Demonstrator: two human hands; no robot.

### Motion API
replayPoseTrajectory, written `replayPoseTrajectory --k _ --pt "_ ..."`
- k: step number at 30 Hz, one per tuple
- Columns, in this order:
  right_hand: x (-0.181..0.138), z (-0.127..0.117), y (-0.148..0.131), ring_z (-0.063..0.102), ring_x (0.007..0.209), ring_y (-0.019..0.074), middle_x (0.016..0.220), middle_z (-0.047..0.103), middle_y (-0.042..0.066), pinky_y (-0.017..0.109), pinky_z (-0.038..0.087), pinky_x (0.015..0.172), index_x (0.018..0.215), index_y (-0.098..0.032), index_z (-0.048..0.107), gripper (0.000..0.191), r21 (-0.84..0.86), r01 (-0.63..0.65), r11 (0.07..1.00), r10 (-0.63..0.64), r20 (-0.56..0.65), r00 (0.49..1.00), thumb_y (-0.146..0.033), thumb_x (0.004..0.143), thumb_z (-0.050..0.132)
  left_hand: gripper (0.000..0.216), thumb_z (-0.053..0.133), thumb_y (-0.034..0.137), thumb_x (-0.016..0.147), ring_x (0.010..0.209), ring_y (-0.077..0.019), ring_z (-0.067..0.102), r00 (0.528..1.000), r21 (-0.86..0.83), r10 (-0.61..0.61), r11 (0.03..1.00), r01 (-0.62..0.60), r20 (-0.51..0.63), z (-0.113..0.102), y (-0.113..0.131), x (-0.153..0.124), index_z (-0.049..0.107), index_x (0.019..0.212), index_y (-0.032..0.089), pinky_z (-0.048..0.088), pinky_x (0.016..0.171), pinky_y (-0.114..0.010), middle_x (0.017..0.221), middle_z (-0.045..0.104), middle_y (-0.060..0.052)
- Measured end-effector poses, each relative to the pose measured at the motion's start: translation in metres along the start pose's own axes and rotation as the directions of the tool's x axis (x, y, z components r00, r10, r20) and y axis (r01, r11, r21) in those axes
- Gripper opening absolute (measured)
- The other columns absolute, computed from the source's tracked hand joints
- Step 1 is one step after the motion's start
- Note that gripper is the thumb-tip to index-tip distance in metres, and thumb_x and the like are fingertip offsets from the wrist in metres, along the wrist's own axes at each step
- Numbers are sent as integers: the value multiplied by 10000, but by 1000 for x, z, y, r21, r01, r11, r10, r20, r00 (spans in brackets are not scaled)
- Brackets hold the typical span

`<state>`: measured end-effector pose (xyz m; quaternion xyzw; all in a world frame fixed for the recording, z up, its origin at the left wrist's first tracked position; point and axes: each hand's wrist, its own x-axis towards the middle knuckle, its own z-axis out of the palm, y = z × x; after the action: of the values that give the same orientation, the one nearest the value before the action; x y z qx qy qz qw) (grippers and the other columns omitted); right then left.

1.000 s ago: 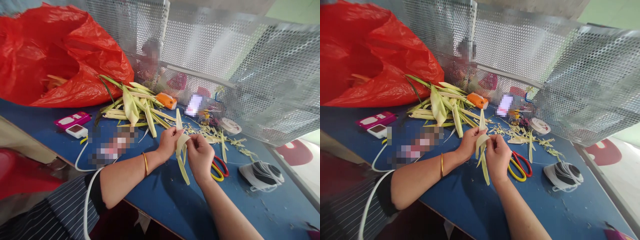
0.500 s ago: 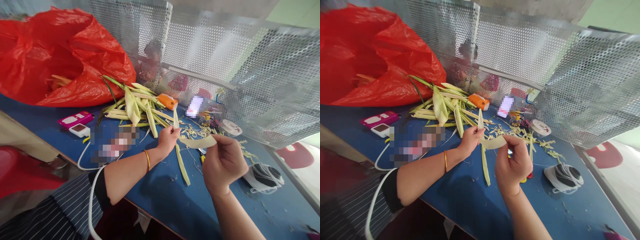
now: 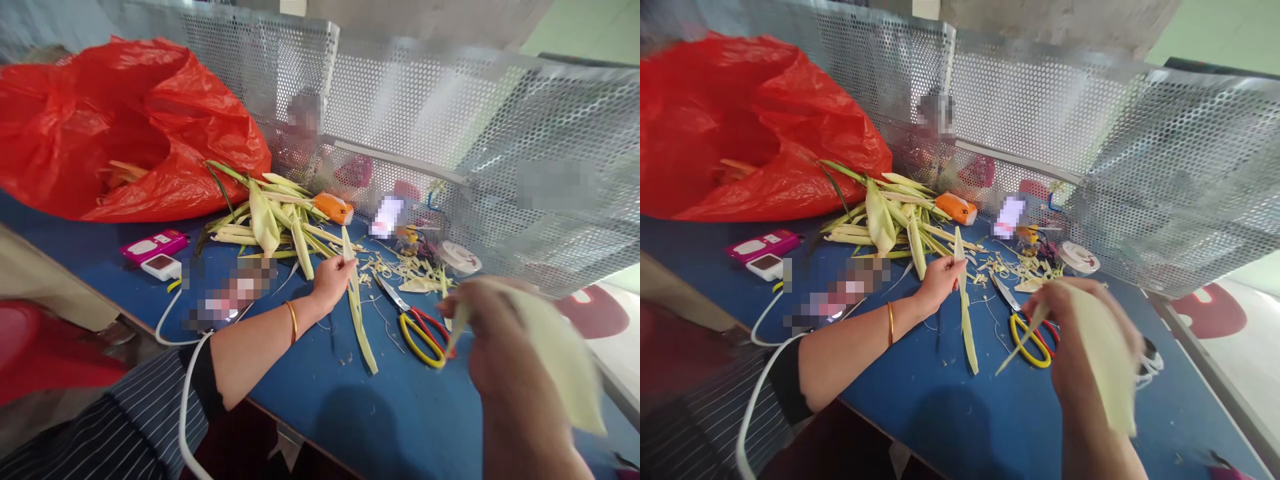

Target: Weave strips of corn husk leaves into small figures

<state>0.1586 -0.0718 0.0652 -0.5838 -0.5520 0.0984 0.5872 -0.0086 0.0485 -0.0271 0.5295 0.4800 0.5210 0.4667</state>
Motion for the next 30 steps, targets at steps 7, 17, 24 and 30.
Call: replayPoseTrajectory --k 7,17,24,30 --pt "-1 37 60 486 357 122 385 494 -33 230 361 394 618 -180 618 260 -229 -511 828 535 595 600 -412 728 652 319 602 386 820 399 -75 401 985 -58 -55 996 65 161 -1 15 -7 514 590 183 307 451 -208 433 466 51" --pt "-8 46 58 644 478 155 594 686 27 214 433 414 646 -195 547 227 -210 -546 811 542 620 567 -358 785 622 290 591 316 846 410 -73 416 987 -48 -98 993 105 124 -4 21 -7 522 601 176 302 426 -205 471 473 45" --pt "-2 40 71 676 754 212 833 720 41 306 479 644 837 -223 669 198 -292 -163 942 280 422 862 -338 816 509 112 565 208 864 598 -141 652 892 -172 -241 930 325 382 0 34 -22 647 810 155 478 593 -275 781 700 -36" --pt "-10 48 54 629 831 218 865 709 50 318 458 736 879 -216 711 323 -135 -81 987 122 328 937 -489 864 538 144 737 249 727 808 -145 643 875 -307 -238 870 385 422 2 35 -33 754 833 152 450 738 -263 880 730 -68"
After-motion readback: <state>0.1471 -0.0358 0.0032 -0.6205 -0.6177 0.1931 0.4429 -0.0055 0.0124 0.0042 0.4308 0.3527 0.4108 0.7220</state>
